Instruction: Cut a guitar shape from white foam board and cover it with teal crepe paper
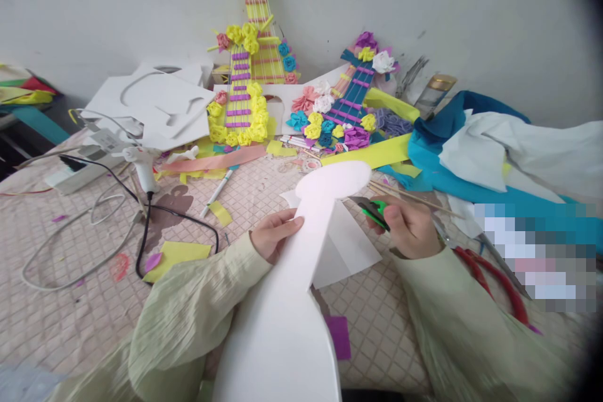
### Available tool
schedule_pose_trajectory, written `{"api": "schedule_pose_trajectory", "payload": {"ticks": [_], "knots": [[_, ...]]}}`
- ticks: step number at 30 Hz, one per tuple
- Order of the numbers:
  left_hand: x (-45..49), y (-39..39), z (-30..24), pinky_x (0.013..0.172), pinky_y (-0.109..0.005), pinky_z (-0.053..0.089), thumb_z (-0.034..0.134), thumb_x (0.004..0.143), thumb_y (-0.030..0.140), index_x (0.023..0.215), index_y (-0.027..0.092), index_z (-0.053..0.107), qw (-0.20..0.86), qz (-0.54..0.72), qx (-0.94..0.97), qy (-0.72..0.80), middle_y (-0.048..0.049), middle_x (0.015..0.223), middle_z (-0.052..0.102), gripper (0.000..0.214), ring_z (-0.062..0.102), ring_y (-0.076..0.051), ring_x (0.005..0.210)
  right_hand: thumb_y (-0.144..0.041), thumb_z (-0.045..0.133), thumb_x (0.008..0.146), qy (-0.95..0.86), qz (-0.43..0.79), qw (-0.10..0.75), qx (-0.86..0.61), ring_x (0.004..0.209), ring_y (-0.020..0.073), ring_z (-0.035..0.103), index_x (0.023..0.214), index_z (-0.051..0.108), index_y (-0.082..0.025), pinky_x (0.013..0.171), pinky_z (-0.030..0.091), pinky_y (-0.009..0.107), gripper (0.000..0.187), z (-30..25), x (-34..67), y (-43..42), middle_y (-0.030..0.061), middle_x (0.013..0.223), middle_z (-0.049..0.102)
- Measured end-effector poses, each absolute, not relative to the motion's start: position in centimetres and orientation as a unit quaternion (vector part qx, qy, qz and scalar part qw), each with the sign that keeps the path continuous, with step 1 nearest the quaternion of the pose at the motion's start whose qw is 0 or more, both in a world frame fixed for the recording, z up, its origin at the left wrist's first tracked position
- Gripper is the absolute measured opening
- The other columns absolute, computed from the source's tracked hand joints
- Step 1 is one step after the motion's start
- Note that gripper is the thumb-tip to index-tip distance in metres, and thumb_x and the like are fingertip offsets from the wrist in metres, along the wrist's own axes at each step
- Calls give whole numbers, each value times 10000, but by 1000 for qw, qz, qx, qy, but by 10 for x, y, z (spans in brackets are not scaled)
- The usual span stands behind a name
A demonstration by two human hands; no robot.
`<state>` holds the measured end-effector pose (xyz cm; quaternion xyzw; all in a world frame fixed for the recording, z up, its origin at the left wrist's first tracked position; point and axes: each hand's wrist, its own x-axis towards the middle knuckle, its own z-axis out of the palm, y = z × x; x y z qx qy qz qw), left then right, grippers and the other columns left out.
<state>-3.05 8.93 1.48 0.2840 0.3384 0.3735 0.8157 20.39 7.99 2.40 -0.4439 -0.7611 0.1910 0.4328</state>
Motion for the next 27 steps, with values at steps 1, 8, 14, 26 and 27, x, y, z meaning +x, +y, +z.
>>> {"api": "schedule_pose_trajectory", "payload": {"ticks": [1, 8, 14, 26, 27], "knots": [[-31, 89, 15, 416, -165, 452, 785, 495, 264, 818, 105, 662, 815, 374, 283, 340, -25, 569, 654, 380, 577, -105, 442, -381, 314, 877, -747, 200, 451, -445, 404, 109, 477, 711, 576, -185, 401, 370, 251, 368, 25, 203, 80, -9, 496, 528], [-30, 90, 14, 407, -163, 449, 794, 475, 266, 788, 108, 663, 815, 373, 280, 345, -22, 542, 647, 375, 568, -102, 421, -382, 293, 885, -755, 183, 447, -442, 398, 97, 465, 636, 548, -193, 401, 356, 240, 403, 27, 203, 79, -14, 482, 506], [-30, 89, 15, 449, -184, 474, 785, 493, 253, 819, 107, 657, 811, 370, 287, 350, -33, 589, 666, 380, 592, -121, 457, -306, 321, 878, -790, 163, 366, -463, 446, 110, 513, 775, 567, -183, 459, 382, 237, 294, 24, 204, 81, -18, 515, 556], [-32, 89, 12, 473, -192, 479, 771, 529, 253, 866, 110, 650, 812, 369, 296, 342, -27, 600, 666, 385, 588, -115, 456, -314, 324, 880, -817, -42, 353, -454, 462, 133, 548, 834, 594, -169, 478, 393, 242, 310, 23, 202, 82, -7, 499, 575], [-32, 90, 12, 471, -194, 479, 775, 521, 255, 863, 109, 651, 811, 369, 296, 343, -27, 594, 664, 391, 585, -115, 450, -315, 325, 880, -817, -48, 353, -453, 470, 133, 552, 835, 593, -170, 482, 395, 241, 308, 23, 202, 82, -5, 506, 581]]}}
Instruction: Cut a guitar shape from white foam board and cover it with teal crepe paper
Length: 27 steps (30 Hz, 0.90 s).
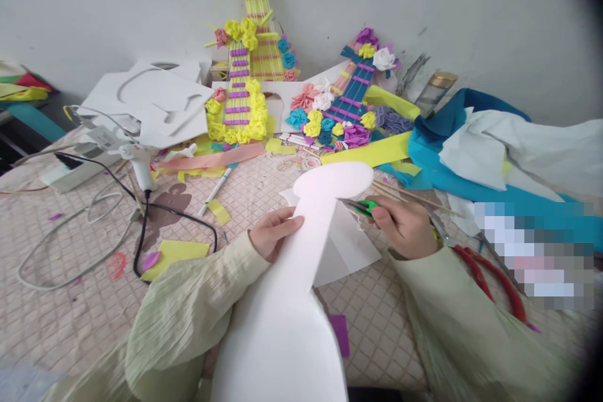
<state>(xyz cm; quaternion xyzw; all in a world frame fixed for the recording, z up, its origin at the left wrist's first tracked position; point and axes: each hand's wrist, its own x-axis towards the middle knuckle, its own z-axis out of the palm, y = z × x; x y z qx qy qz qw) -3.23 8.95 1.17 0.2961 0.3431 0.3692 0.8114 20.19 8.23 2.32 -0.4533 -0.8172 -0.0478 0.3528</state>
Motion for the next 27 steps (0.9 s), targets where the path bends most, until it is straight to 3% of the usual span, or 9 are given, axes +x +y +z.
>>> {"api": "schedule_pose_trajectory", "payload": {"ticks": [10, 18, 27], "knots": [[-34, 89, 9, 488, -202, 475, 760, 547, 265, 943, 116, 641, 804, 366, 312, 350, -36, 620, 670, 439, 595, -124, 472, -318, 337, 869, -820, 6, 342, -459, 462, 150, 559, 818, 580, -196, 464, 384, 259, 276, 25, 201, 81, -5, 506, 582], [-33, 89, 7, 506, -210, 482, 756, 552, 255, 966, 128, 640, 805, 371, 310, 344, -44, 684, 686, 448, 600, -123, 482, -292, 372, 863, -817, -23, 355, -453, 531, 161, 598, 880, 574, -187, 507, 413, 266, 228, 23, 198, 80, 17, 596, 642], [-35, 92, 14, 498, -217, 495, 773, 526, 258, 862, 121, 643, 783, 406, 302, 361, -29, 613, 673, 386, 603, -134, 474, -300, 406, 844, -800, -20, 379, -464, 585, 159, 606, 895, 584, -224, 547, 428, 263, 200, 25, 200, 78, 22, 690, 665]]}}
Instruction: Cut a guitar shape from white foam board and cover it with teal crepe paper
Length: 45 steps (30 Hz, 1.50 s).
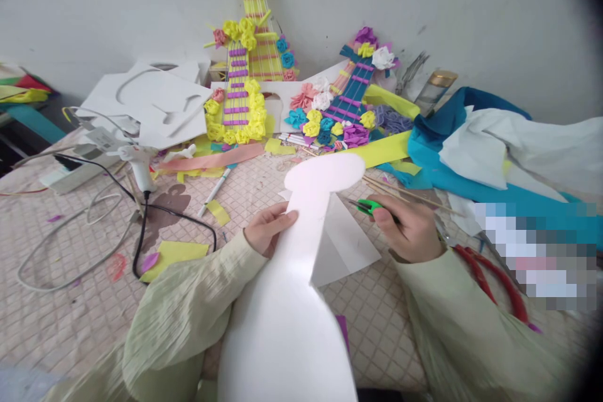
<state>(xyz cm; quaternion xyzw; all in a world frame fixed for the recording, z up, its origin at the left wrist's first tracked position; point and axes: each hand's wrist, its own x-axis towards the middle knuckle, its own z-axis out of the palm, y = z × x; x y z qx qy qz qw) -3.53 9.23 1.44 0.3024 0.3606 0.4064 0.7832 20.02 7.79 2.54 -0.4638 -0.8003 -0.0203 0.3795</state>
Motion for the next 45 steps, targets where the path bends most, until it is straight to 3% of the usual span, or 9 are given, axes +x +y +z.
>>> {"api": "schedule_pose_trajectory", "payload": {"ticks": [3, 6, 14, 23, 27, 30, 33, 39, 45], "knots": [[-37, 93, 17, 485, -223, 495, 772, 529, 276, 868, 130, 621, 747, 437, 320, 387, -34, 631, 681, 398, 615, -150, 499, -336, 430, 830, -796, 31, 402, -452, 629, 166, 605, 889, 582, -209, 563, 442, 272, 207, 27, 200, 77, 34, 729, 659], [-37, 91, 20, 454, -211, 479, 763, 548, 291, 867, 137, 605, 701, 452, 361, 417, -29, 624, 680, 388, 616, -152, 501, -402, 521, 768, -782, 91, 407, -464, 580, 165, 570, 817, 590, -209, 520, 432, 276, 210, 29, 195, 76, 13, 629, 614], [-32, 83, 20, 482, -218, 495, 741, 578, 309, 896, 129, 577, 667, 441, 424, 425, -45, 684, 689, 401, 636, -167, 570, -353, 584, 734, -716, 161, 408, -543, 611, 173, 589, 662, 612, -185, 490, 420, 253, 185, 24, 172, 73, 5, 564, 601], [-33, 85, 21, 436, -188, 461, 744, 572, 317, 876, 138, 580, 663, 445, 413, 438, -32, 659, 685, 390, 609, -133, 505, -296, 571, 737, -718, 114, 424, -540, 531, 155, 549, 582, 568, -209, 431, 372, 248, 178, 26, 173, 72, -16, 469, 530], [-34, 87, 20, 445, -190, 457, 749, 565, 323, 882, 143, 569, 664, 444, 409, 442, -18, 649, 681, 406, 591, -114, 473, -327, 580, 726, -653, -4, 440, -617, 421, 136, 457, 488, 486, -220, 437, 352, 270, 278, 31, 194, 80, -22, 398, 450], [-34, 88, 17, 452, -201, 453, 740, 576, 322, 886, 144, 567, 662, 453, 407, 436, -14, 647, 677, 397, 582, -114, 468, -348, 569, 731, -588, -94, 419, -686, 436, 168, 469, 586, 547, -214, 494, 371, 304, 198, 30, 216, 91, -15, 402, 459], [-34, 90, 13, 483, -208, 461, 744, 564, 325, 891, 141, 569, 672, 457, 403, 420, -14, 656, 671, 414, 590, -120, 500, -340, 557, 741, -598, -94, 403, -686, 478, 192, 510, 733, 593, -204, 556, 399, 321, 141, 29, 225, 95, -19, 411, 468], [-38, 98, 10, 442, -161, 411, 705, 567, 409, 897, 155, 625, 695, 439, 348, 451, 13, 623, 621, 424, 562, -91, 521, -361, 571, 739, -695, 15, 383, -608, 566, 187, 569, 732, 605, -206, 536, 423, 293, 158, 28, 197, 83, 28, 589, 607], [-40, 101, 12, 477, -184, 418, 689, 567, 306, 881, 159, 622, 724, 425, 307, 448, 5, 651, 616, 353, 570, -107, 554, -341, 572, 751, -723, 167, 369, -560, 506, 139, 557, 847, 629, -200, 498, 435, 267, 180, 21, 180, 76, 19, 705, 667]]}}
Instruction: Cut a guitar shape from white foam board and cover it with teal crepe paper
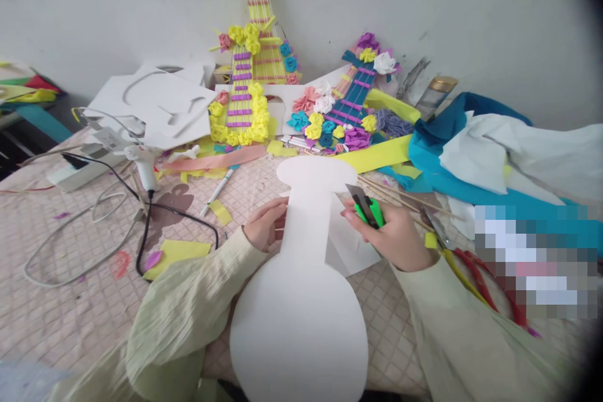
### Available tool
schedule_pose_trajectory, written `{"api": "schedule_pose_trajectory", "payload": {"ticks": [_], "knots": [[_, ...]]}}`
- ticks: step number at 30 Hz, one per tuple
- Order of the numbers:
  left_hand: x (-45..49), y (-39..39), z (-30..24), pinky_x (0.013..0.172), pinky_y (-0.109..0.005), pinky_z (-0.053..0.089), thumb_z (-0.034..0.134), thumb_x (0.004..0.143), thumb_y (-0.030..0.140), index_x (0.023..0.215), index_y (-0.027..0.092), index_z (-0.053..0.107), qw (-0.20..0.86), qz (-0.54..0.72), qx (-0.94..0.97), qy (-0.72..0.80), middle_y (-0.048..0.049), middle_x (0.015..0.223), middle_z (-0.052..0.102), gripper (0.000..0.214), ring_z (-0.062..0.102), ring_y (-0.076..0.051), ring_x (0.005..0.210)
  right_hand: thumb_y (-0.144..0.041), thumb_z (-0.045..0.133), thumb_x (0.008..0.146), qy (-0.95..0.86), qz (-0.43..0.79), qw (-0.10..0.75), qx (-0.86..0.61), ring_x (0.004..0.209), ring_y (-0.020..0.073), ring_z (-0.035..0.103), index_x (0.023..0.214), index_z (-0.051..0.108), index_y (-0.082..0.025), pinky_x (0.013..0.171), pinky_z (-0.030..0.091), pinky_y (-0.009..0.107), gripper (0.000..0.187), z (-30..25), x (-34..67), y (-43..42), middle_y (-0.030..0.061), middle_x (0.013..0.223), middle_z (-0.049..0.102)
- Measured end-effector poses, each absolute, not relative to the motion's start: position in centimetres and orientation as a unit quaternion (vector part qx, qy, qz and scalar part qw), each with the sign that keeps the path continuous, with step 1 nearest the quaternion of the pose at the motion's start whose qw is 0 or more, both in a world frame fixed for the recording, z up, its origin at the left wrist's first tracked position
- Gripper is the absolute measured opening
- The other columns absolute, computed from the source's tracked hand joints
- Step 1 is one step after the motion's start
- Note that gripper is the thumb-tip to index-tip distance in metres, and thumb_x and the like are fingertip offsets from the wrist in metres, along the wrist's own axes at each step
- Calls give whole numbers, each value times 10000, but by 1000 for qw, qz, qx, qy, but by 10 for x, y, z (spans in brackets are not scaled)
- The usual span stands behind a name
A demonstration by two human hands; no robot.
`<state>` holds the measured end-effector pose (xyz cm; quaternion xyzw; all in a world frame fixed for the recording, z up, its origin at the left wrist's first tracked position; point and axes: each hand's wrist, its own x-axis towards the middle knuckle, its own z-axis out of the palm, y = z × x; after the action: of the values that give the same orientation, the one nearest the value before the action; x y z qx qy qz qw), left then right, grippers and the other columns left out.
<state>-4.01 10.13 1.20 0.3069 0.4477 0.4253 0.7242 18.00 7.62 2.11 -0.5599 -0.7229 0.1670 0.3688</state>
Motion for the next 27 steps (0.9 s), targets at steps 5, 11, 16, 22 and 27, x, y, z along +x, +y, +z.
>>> {"api": "schedule_pose_trajectory", "payload": {"ticks": [5, 11, 16, 22, 27], "knots": [[-41, 102, 8, 542, -222, 437, 637, 593, 283, 937, 141, 604, 740, 410, 293, 445, -43, 772, 653, 374, 589, -141, 635, -336, 549, 770, -710, 291, 353, -536, 470, 100, 557, 924, 633, -202, 482, 457, 244, 221, 26, 175, 70, 28, 927, 675], [-42, 100, 13, 579, -234, 408, 594, 631, 341, 940, 156, 632, 770, 394, 318, 389, -47, 857, 661, 362, 583, -174, 729, -316, 558, 762, -733, 269, 356, -514, 757, 183, 636, 1021, 600, -197, 647, 503, 278, 288, 30, 172, 66, 37, 992, 660], [-45, 99, 9, 615, -238, 388, 580, 670, 382, 1057, 205, 594, 789, 385, 381, 290, -47, 982, 635, 425, 570, -212, 875, -281, 574, 748, -755, 219, 380, -486, 904, 196, 608, 1021, 592, -196, 803, 481, 308, 287, 27, 170, 68, 40, 997, 656], [-44, 97, 0, 787, -331, 404, 564, 750, 375, 1157, 236, 516, 798, 364, 407, 257, -67, 1103, 583, 432, 547, -233, 973, -258, 569, 753, -773, 217, 373, -466, 938, 177, 599, 1033, 584, -192, 838, 474, 304, 288, 23, 165, 70, 50, 1023, 646], [-42, 97, -3, 809, -358, 409, 573, 729, 454, 1214, 264, 458, 808, 342, 419, 232, -70, 1155, 549, 533, 539, -253, 998, -264, 556, 768, -789, 218, 352, -453, 993, 180, 573, 1065, 569, -195, 880, 453, 324, 305, 18, 163, 73, 58, 1087, 618]]}}
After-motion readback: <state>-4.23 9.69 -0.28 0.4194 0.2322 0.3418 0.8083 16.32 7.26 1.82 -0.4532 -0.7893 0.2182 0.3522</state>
